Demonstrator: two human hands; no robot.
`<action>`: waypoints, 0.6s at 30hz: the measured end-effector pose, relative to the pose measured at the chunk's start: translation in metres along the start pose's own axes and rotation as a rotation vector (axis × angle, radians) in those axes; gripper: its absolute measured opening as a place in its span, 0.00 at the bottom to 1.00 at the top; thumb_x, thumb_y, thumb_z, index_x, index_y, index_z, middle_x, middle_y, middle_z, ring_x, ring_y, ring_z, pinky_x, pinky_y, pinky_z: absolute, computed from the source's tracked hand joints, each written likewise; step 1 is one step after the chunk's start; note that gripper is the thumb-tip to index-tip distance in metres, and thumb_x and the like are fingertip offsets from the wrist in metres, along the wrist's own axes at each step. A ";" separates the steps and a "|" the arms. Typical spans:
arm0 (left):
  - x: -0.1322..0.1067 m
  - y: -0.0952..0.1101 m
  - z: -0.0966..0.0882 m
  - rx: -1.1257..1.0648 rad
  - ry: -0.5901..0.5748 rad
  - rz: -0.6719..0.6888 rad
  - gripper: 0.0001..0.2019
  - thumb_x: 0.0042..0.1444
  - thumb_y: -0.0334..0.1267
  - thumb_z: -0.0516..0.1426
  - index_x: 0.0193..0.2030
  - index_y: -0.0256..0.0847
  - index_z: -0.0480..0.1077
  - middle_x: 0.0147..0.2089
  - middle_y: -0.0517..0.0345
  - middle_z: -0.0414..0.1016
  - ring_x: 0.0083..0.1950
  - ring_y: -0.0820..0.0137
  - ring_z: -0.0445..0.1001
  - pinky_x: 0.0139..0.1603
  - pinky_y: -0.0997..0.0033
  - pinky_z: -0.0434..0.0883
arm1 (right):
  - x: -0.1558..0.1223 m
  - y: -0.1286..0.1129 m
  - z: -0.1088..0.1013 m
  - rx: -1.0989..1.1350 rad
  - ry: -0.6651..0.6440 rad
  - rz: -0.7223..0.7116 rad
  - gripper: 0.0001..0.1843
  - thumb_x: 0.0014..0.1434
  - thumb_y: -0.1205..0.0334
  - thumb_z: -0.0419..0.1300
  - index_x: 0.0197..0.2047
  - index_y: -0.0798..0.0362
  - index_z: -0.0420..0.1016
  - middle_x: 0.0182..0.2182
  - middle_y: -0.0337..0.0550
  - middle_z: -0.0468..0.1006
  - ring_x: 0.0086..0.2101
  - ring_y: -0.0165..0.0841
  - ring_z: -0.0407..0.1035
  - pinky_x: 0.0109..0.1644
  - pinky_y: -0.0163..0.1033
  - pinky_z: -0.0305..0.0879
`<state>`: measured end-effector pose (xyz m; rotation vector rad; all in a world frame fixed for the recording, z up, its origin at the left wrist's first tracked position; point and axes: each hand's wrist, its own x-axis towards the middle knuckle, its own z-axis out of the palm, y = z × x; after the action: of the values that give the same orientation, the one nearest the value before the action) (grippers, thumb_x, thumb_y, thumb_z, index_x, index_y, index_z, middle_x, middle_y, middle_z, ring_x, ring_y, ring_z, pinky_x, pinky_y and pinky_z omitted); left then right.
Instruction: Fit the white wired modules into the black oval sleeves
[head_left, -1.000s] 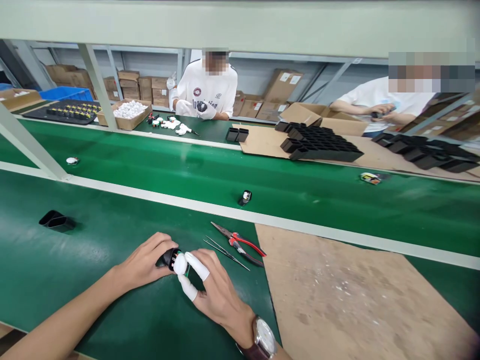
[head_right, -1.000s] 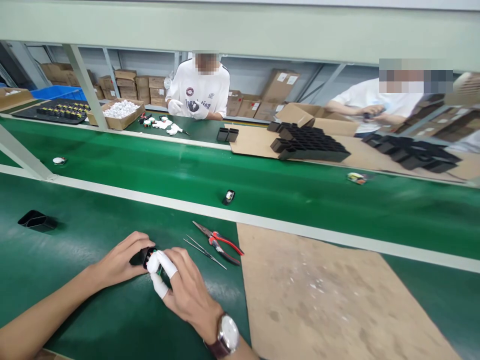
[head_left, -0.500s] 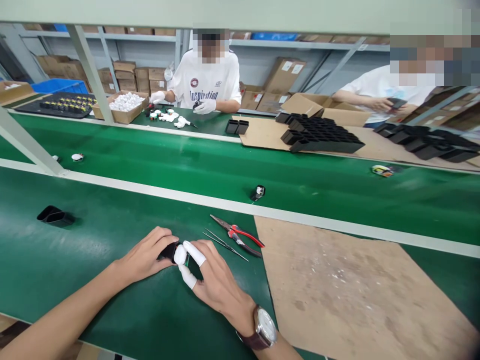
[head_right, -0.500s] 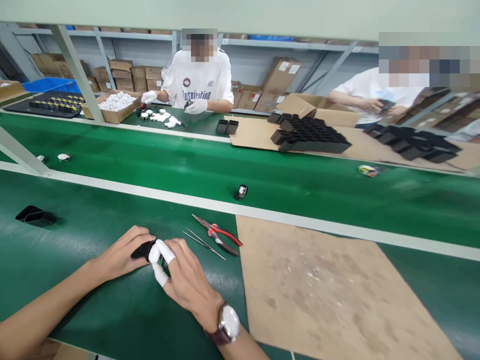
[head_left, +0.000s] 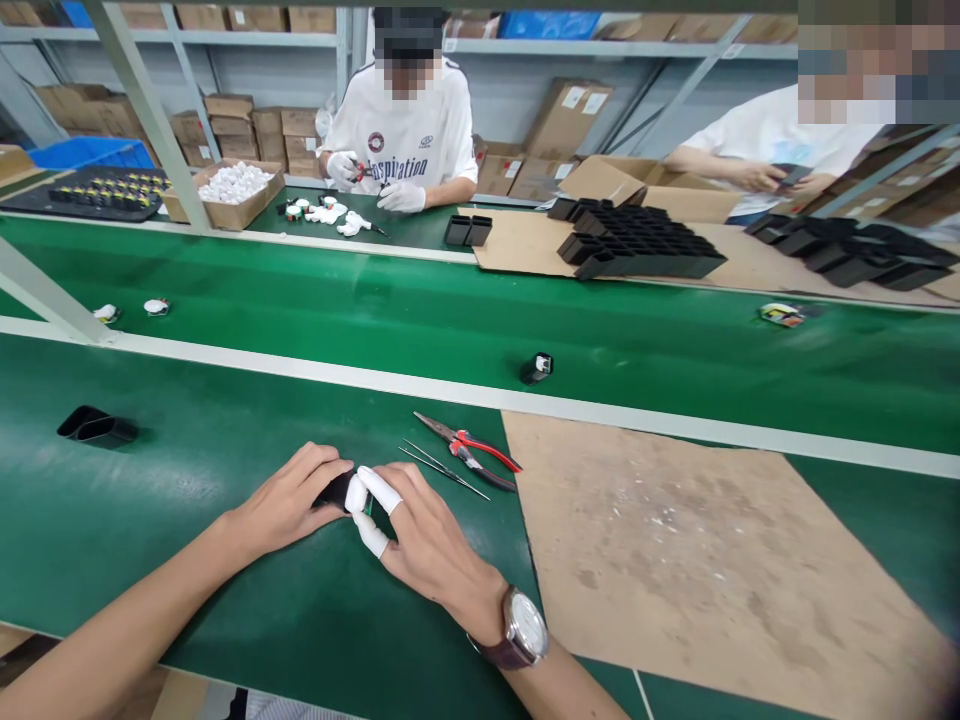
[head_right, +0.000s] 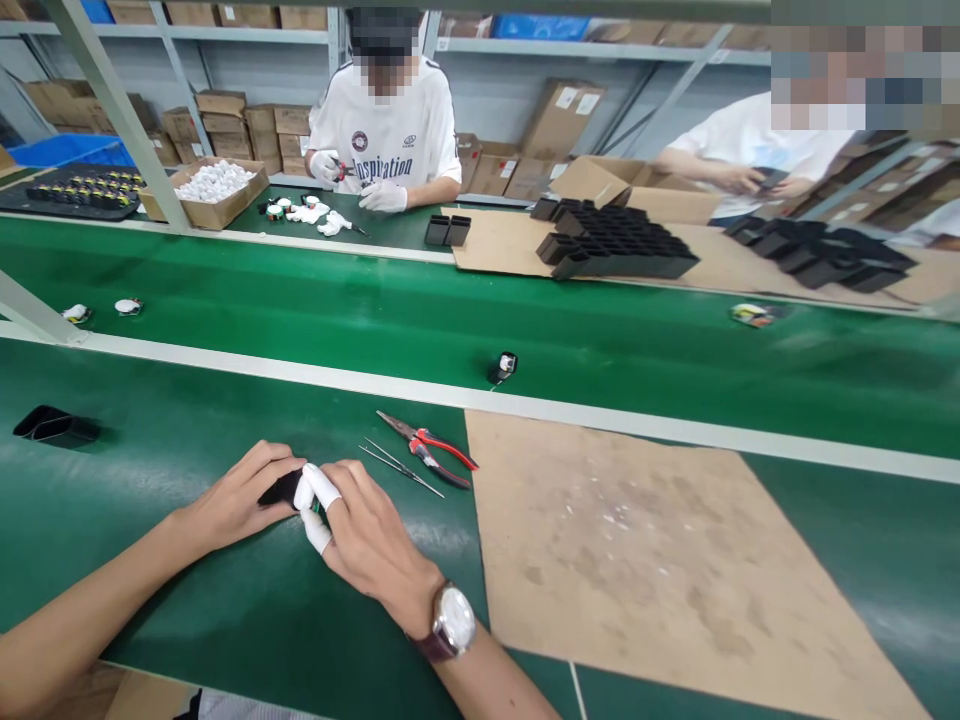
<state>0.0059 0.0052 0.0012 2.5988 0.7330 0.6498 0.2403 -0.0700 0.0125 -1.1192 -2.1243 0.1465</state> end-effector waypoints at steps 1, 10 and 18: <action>0.000 0.000 0.000 -0.003 0.001 -0.003 0.21 0.72 0.40 0.58 0.68 0.45 0.62 0.58 0.45 0.71 0.54 0.57 0.74 0.56 0.54 0.77 | 0.000 0.000 -0.001 -0.009 -0.003 -0.003 0.29 0.68 0.71 0.57 0.70 0.53 0.60 0.53 0.56 0.76 0.52 0.47 0.71 0.52 0.55 0.78; 0.000 0.001 0.007 -0.161 -0.018 -0.080 0.22 0.69 0.38 0.61 0.67 0.46 0.62 0.58 0.47 0.69 0.56 0.59 0.74 0.55 0.58 0.77 | -0.001 0.003 -0.004 0.066 0.030 -0.002 0.25 0.72 0.65 0.61 0.68 0.54 0.61 0.56 0.56 0.77 0.54 0.45 0.72 0.53 0.53 0.79; 0.003 0.006 0.010 -0.301 -0.061 -0.220 0.20 0.64 0.39 0.64 0.59 0.44 0.67 0.52 0.53 0.71 0.45 0.64 0.75 0.44 0.65 0.76 | 0.004 0.001 0.006 0.066 -0.049 0.017 0.11 0.67 0.58 0.68 0.49 0.51 0.75 0.60 0.54 0.75 0.56 0.47 0.71 0.55 0.57 0.78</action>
<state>0.0159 -0.0002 -0.0032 2.2166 0.8185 0.5627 0.2353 -0.0655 0.0097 -1.1060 -2.1370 0.2524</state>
